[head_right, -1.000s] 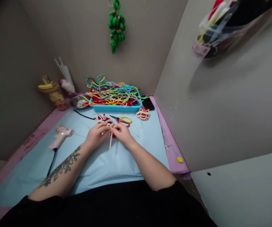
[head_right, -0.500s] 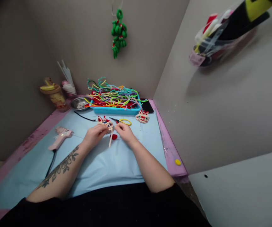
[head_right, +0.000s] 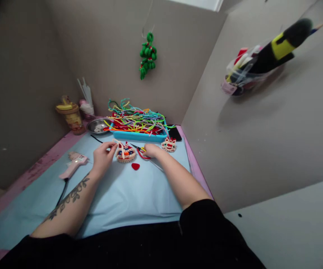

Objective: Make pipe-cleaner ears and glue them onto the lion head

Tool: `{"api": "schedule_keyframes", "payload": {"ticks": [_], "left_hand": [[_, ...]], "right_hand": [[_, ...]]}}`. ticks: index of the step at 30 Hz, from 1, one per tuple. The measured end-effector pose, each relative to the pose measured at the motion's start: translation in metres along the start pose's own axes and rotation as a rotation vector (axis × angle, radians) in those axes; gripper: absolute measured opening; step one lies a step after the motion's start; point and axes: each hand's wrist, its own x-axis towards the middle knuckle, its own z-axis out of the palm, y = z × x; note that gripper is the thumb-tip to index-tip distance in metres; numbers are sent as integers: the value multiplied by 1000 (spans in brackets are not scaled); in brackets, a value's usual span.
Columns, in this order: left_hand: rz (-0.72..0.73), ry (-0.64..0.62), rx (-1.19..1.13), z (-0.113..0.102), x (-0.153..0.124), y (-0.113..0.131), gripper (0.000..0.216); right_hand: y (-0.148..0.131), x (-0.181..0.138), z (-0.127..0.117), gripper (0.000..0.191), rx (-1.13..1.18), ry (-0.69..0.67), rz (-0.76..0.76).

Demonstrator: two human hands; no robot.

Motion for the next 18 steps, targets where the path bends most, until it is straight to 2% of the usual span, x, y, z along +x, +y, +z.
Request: {"api": "schedule_keyframes", "payload": {"ticks": [5,8,12,15,18], "left_hand": [[-28,-6,-9,-1,0,1,20],[-88,-2,-68,2,-2,9,20],[-277,-64,-251,12,-9,23,23],[-422,-134,-435,21,-15,33,28],[-509,-140,-562,27,-20,37,30]], "right_hand": [[7,-26,-9,12,-47,31,22],[12,-54,2,16,76,164,114],[2,-85,27,29,278,294,135],[-13,-93,40,38,232,310,159],[-24,-94,43,52,157,322,166]]}}
